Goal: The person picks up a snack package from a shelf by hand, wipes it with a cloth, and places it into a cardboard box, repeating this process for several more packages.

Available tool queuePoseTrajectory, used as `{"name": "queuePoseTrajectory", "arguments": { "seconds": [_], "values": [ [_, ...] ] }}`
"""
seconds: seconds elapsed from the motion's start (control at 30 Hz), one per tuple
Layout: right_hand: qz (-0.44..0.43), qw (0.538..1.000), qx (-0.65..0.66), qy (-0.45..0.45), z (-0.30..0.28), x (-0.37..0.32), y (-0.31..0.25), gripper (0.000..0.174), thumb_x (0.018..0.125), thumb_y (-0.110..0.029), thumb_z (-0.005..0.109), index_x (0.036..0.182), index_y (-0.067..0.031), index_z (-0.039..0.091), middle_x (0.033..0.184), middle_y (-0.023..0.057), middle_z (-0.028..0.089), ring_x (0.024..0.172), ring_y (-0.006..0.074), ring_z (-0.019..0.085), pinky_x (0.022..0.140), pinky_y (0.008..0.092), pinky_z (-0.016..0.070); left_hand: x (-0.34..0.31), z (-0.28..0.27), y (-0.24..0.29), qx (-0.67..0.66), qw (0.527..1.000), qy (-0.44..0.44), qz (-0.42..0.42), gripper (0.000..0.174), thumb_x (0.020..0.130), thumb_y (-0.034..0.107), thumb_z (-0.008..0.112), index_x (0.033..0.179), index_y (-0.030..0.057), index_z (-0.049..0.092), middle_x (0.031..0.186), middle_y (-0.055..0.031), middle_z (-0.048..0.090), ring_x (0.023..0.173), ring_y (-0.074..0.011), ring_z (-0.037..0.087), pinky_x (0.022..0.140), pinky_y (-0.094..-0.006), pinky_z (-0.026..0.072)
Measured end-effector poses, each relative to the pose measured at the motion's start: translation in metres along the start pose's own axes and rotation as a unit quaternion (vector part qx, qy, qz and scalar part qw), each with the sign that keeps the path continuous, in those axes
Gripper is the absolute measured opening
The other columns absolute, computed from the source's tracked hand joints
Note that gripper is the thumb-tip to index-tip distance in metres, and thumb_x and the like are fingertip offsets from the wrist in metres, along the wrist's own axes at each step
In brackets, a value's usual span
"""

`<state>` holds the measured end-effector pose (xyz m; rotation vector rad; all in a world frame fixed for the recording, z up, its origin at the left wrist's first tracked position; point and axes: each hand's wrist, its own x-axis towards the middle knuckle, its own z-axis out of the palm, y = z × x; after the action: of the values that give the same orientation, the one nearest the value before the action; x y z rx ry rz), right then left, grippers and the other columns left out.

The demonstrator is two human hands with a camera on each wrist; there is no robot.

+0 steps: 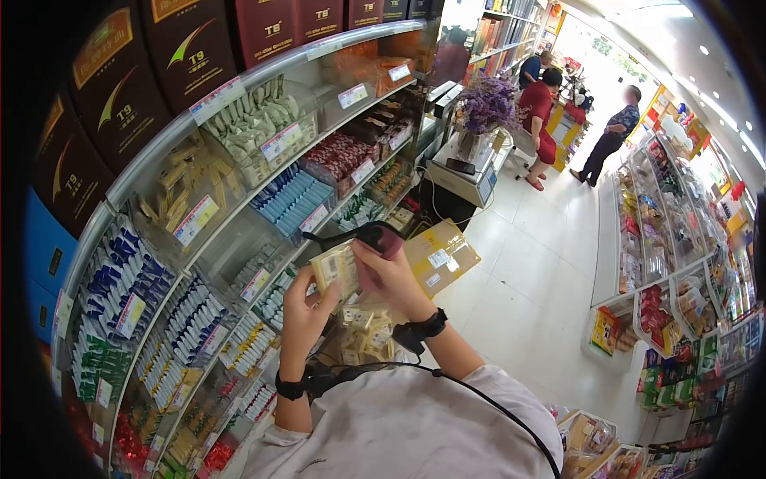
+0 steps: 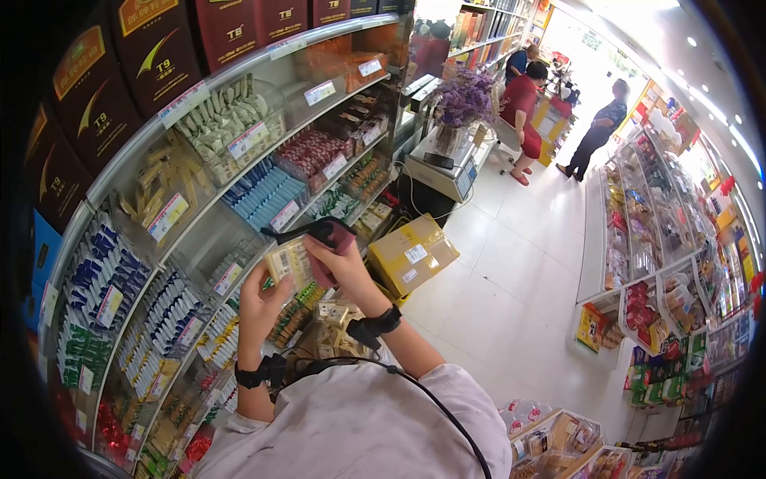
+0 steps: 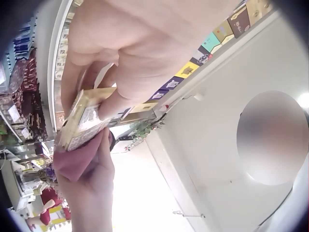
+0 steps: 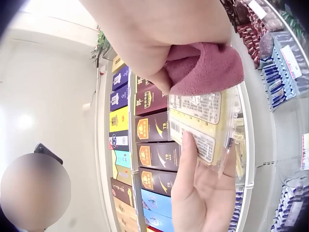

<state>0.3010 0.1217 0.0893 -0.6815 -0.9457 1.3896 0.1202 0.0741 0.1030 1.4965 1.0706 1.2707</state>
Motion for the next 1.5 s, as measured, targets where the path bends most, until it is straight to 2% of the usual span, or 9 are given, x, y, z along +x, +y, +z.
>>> {"name": "queuePoseTrajectory", "arguments": {
  "seconds": [0.07, 0.27, 0.33, 0.43, 0.73, 0.87, 1.17, 1.37, 1.5],
  "values": [
    [-0.003, 1.000, -0.022, 0.008, -0.001, -0.003, -0.004, 0.016, 0.097, -0.014, 0.070, 0.106, -0.0075, 0.057, 0.074, -0.0056, 0.055, 0.052, 0.0024, 0.045, 0.045, 0.0216, 0.0303, -0.001, -0.003, -0.006, -0.011, 0.999, 0.031, -0.003, 0.032, 0.095, 0.007, 0.070, 0.124, -0.0024, 0.060, 0.117, -0.0096, 0.068, 0.108, -0.0151, 0.064, 0.090, -0.0313, 0.0563],
    [0.078, 0.992, -0.067, -0.070, 0.002, -0.022, -0.002, 0.040, 0.095, -0.008, 0.071, 0.131, -0.0029, 0.053, 0.116, 0.0014, 0.061, 0.104, 0.0082, 0.058, 0.086, 0.0244, 0.0485, 0.003, -0.011, 0.000, 0.011, 0.998, 0.050, 0.021, 0.043, 0.092, 0.008, 0.075, 0.131, 0.0005, 0.059, 0.114, -0.0067, 0.070, 0.102, -0.0109, 0.066, 0.083, -0.0279, 0.0533],
    [0.066, 0.994, -0.076, -0.030, 0.003, -0.023, 0.015, 0.033, 0.097, -0.007, 0.068, 0.127, -0.0025, 0.052, 0.103, 0.0016, 0.064, 0.084, 0.0068, 0.061, 0.068, 0.0220, 0.0481, 0.005, -0.012, -0.010, 0.072, 0.992, 0.088, 0.050, 0.049, 0.089, 0.010, 0.078, 0.133, 0.0019, 0.057, 0.111, -0.0087, 0.070, 0.099, -0.0136, 0.066, 0.082, -0.0294, 0.0529],
    [0.019, 0.987, -0.161, -0.019, 0.015, -0.019, 0.022, 0.009, 0.101, -0.009, 0.062, 0.104, -0.0034, 0.056, 0.062, -0.0027, 0.052, 0.042, 0.0046, 0.039, 0.039, 0.0244, 0.0239, 0.003, -0.012, -0.014, 0.233, 0.946, 0.178, 0.136, 0.054, 0.086, 0.010, 0.080, 0.134, 0.0018, 0.056, 0.105, -0.0108, 0.069, 0.097, -0.0205, 0.068, 0.084, -0.0343, 0.0539],
    [0.070, 0.966, -0.216, -0.122, 0.034, -0.037, 0.058, 0.011, 0.102, -0.003, 0.053, 0.111, -0.0007, 0.060, 0.082, -0.0021, 0.060, 0.068, 0.0035, 0.052, 0.055, 0.0201, 0.0393, -0.022, -0.017, -0.006, 0.084, 0.979, 0.169, 0.078, 0.056, 0.095, 0.011, 0.072, 0.147, 0.0096, 0.053, 0.118, -0.0127, 0.058, 0.086, -0.0167, 0.069, 0.072, -0.0319, 0.0575],
    [0.081, 0.976, -0.180, -0.090, 0.050, -0.045, 0.069, 0.018, 0.103, -0.004, 0.052, 0.119, 0.0003, 0.060, 0.090, -0.0011, 0.061, 0.072, 0.0043, 0.054, 0.058, 0.0206, 0.0427, -0.028, -0.031, -0.010, 0.171, 0.956, 0.202, 0.123, 0.057, 0.091, 0.024, 0.076, 0.143, 0.0136, 0.058, 0.130, -0.0206, 0.053, 0.089, -0.0332, 0.069, 0.078, -0.0397, 0.0565],
    [-0.009, 0.971, -0.230, -0.063, 0.085, -0.045, 0.083, 0.016, 0.108, -0.015, 0.053, 0.099, -0.0056, 0.061, 0.076, -0.0054, 0.055, 0.067, 0.0021, 0.046, 0.058, 0.0201, 0.0349, -0.050, -0.074, -0.023, 0.085, 0.977, 0.187, 0.059, 0.043, 0.101, 0.020, 0.063, 0.140, 0.0026, 0.055, 0.108, -0.0193, 0.071, 0.087, -0.0320, 0.068, 0.078, -0.0347, 0.0522],
    [0.090, 0.955, -0.258, -0.118, 0.073, -0.029, 0.095, 0.017, 0.105, -0.016, 0.059, 0.091, -0.0070, 0.058, 0.070, -0.0051, 0.053, 0.058, 0.0024, 0.041, 0.050, 0.0221, 0.0301, -0.066, -0.092, -0.044, 0.143, 0.977, 0.125, 0.097, 0.035, 0.106, 0.016, 0.052, 0.138, 0.0036, 0.054, 0.094, -0.0222, 0.068, 0.076, -0.0326, 0.066, 0.071, -0.0383, 0.0502],
    [0.212, 0.921, -0.261, -0.196, 0.060, -0.034, 0.095, 0.018, 0.099, -0.016, 0.067, 0.111, -0.0047, 0.059, 0.077, -0.0050, 0.058, 0.065, 0.0027, 0.047, 0.055, 0.0213, 0.0359, -0.071, -0.111, -0.055, 0.121, 0.988, 0.095, 0.006, 0.031, 0.108, 0.020, 0.048, 0.133, 0.0032, 0.057, 0.078, -0.0220, 0.064, 0.066, -0.0337, 0.064, 0.065, -0.0395, 0.0493]
  ]
}}
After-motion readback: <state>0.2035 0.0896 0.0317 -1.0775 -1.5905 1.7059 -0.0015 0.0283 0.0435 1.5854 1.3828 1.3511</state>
